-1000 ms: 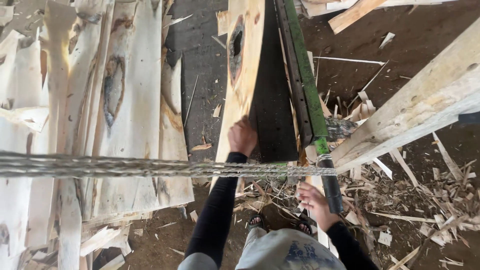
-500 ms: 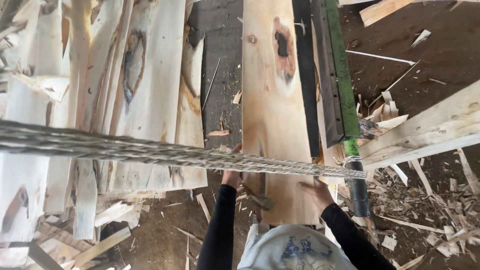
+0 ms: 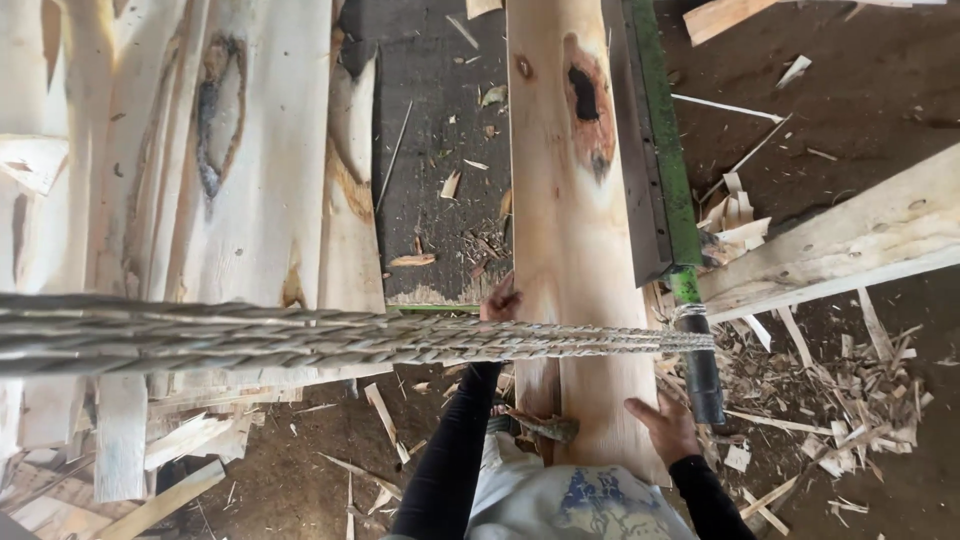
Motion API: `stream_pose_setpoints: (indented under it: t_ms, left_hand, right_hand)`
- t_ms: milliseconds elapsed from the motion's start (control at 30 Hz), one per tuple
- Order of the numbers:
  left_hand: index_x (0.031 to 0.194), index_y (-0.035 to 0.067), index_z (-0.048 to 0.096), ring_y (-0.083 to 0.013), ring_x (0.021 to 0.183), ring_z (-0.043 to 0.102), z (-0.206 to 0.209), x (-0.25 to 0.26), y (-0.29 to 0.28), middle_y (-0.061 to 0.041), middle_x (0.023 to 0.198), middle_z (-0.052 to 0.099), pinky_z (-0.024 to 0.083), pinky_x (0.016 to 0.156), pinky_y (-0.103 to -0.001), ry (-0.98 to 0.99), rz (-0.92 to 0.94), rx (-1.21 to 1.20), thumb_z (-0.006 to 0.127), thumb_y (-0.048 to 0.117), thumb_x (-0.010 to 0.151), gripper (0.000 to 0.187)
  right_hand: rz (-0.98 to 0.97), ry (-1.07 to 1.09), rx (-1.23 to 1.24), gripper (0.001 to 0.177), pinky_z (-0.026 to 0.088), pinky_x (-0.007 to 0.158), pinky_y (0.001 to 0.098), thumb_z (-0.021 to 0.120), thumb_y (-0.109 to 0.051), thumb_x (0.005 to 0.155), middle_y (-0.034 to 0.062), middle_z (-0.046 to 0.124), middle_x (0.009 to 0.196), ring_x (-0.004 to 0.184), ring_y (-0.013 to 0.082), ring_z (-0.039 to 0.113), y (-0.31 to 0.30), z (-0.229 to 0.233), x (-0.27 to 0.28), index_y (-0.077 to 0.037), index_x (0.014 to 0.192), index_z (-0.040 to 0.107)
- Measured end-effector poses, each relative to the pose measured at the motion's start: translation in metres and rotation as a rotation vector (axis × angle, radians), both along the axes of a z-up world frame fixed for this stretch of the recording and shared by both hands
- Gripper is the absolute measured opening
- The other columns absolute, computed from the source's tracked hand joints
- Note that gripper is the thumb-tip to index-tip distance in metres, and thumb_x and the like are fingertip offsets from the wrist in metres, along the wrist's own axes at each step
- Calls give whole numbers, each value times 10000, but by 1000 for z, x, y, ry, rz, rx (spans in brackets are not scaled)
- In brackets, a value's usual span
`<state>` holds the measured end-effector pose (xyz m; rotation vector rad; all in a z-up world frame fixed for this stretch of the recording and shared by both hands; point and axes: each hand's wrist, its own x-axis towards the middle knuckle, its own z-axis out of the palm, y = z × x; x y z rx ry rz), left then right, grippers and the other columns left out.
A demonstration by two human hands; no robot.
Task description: Cutting and trimming thin wood boards using a manual lever-operated guillotine cutter.
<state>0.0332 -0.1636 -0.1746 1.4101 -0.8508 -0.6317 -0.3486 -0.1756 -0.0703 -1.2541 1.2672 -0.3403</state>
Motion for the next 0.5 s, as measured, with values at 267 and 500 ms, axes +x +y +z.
stream_pose_setpoints:
  t_ms: [267, 500]
  left_hand:
    - [1601, 110, 432, -29, 543, 371, 24, -25, -9, 28, 703, 515, 328, 446, -224, 84, 61, 92, 623, -39, 933, 710]
    - [1572, 109, 417, -34, 513, 416, 74, -43, 5, 48, 703, 597, 368, 401, -234, -65, 88, 195, 613, -14, 988, 628]
  right_hand:
    - [33, -26, 10, 669, 502, 1061, 446, 769, -432, 803, 187, 751, 1217, 1142, 273, 694, -16, 3, -6, 26, 1278, 664]
    - [49, 45, 146, 766, 395, 1129, 452, 769, -434, 845, 144, 594, 1390, 1286, 245, 568, -14, -6, -17, -51, 1441, 477]
